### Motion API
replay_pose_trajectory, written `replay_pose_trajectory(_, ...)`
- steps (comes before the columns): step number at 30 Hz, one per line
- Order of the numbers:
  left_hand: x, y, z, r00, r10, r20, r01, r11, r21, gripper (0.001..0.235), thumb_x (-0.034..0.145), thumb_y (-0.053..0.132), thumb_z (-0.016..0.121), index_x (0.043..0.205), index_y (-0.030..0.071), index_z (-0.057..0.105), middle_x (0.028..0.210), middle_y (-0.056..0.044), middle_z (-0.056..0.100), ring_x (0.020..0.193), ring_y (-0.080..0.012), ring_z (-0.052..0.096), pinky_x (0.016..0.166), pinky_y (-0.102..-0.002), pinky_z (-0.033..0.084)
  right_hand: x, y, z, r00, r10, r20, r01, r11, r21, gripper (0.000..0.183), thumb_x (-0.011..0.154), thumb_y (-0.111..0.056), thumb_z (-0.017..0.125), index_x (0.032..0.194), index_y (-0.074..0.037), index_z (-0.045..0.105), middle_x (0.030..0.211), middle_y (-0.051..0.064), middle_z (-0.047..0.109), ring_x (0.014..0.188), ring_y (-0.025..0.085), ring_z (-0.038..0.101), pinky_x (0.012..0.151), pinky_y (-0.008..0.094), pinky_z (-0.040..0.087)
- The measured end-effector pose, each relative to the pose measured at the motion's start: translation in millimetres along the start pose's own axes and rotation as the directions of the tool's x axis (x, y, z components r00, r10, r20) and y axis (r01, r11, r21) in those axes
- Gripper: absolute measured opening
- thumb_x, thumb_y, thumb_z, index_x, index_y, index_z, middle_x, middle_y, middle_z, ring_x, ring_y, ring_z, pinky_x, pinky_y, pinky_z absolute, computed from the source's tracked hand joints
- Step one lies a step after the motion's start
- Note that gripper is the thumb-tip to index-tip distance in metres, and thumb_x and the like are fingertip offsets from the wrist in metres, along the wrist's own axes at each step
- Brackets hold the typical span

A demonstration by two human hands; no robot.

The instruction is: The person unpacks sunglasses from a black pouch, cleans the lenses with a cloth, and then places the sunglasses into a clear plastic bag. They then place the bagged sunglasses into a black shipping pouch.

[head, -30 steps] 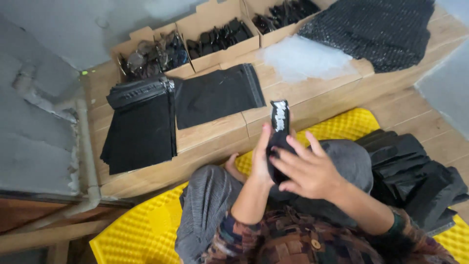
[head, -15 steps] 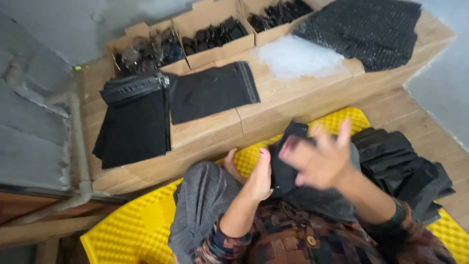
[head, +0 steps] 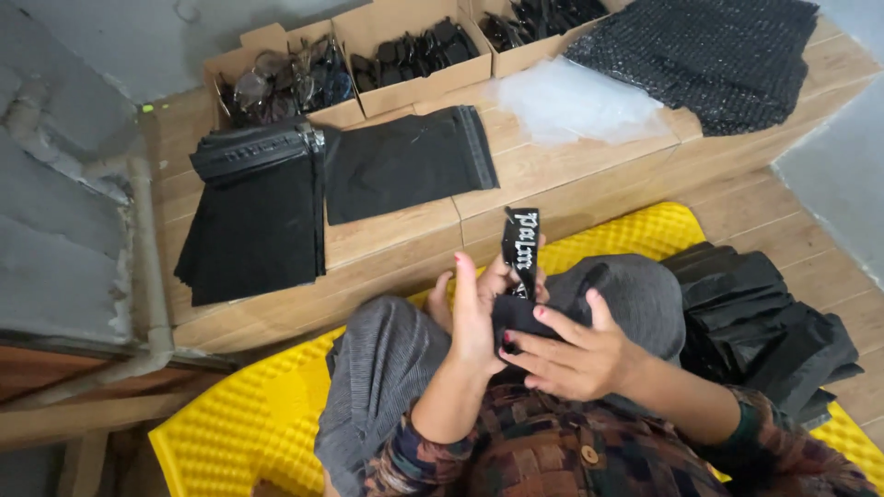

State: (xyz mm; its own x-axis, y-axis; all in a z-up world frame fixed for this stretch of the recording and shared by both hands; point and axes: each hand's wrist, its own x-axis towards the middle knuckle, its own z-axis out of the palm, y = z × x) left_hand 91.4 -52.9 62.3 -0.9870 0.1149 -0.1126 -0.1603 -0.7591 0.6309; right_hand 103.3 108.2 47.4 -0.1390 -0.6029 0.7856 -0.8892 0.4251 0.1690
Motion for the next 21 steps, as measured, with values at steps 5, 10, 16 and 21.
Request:
replay_pose_trajectory(5,-7.3,10.6,19.1,0.985,-0.153,-0.084,0.141,0.982,-0.129,0.085,0.092,0.083,0.041,0.126,0.01,0.07,0.087,-0.013,0.061,0.056,-0.0165,0.054,0.035,-0.012,0.038,-3.1,15.4,1.5,0.998,-0.058,-0.027,0.058,0.998,0.001,0.037,0.104,-0.048,0.05,0.128,-0.03,0.072,0.135,-0.005,0.068,0.145,0.03,0.044,0.118,0.075,-0.011)
replay_pose_trajectory(10,-17.4,17.6,13.1,0.999,-0.047,-0.024,0.049,0.993,0.11,0.087,0.097,0.081,0.019,0.138,0.017,0.062,0.092,0.003,0.053,0.065,-0.0023,0.049,0.043,-0.006,0.037,5.4,2.1,6.0,0.996,-0.074,-0.054,0.079,0.993,0.091,0.029,0.104,-0.042,0.055,0.124,-0.03,0.072,0.13,-0.005,0.07,0.135,0.028,0.056,0.116,0.077,0.005)
replay_pose_trajectory(16,-15.0,19.6,-5.1,0.952,-0.086,0.295,0.14,0.976,-0.169,0.075,0.088,0.084,0.031,0.105,0.012,0.04,0.093,-0.022,0.059,0.076,-0.0277,0.06,0.074,-0.033,0.052,2.9,6.8,-3.9,0.971,-0.238,0.026,0.239,0.969,-0.067,0.032,0.11,-0.05,0.05,0.123,-0.031,0.072,0.135,-0.009,0.069,0.134,0.025,0.053,0.117,0.065,0.013)
replay_pose_trajectory(21,-14.3,-19.3,-15.2,0.973,0.025,0.228,-0.01,0.998,-0.066,0.084,0.101,0.073,0.026,0.149,0.009,0.054,0.118,-0.016,0.063,0.09,-0.0237,0.067,0.072,-0.034,0.061,-22.0,52.0,-4.0,0.99,0.045,0.13,-0.032,0.995,-0.099,0.051,0.109,-0.049,0.028,0.155,-0.036,0.044,0.166,-0.008,0.034,0.157,0.036,0.008,0.111,0.08,-0.016)
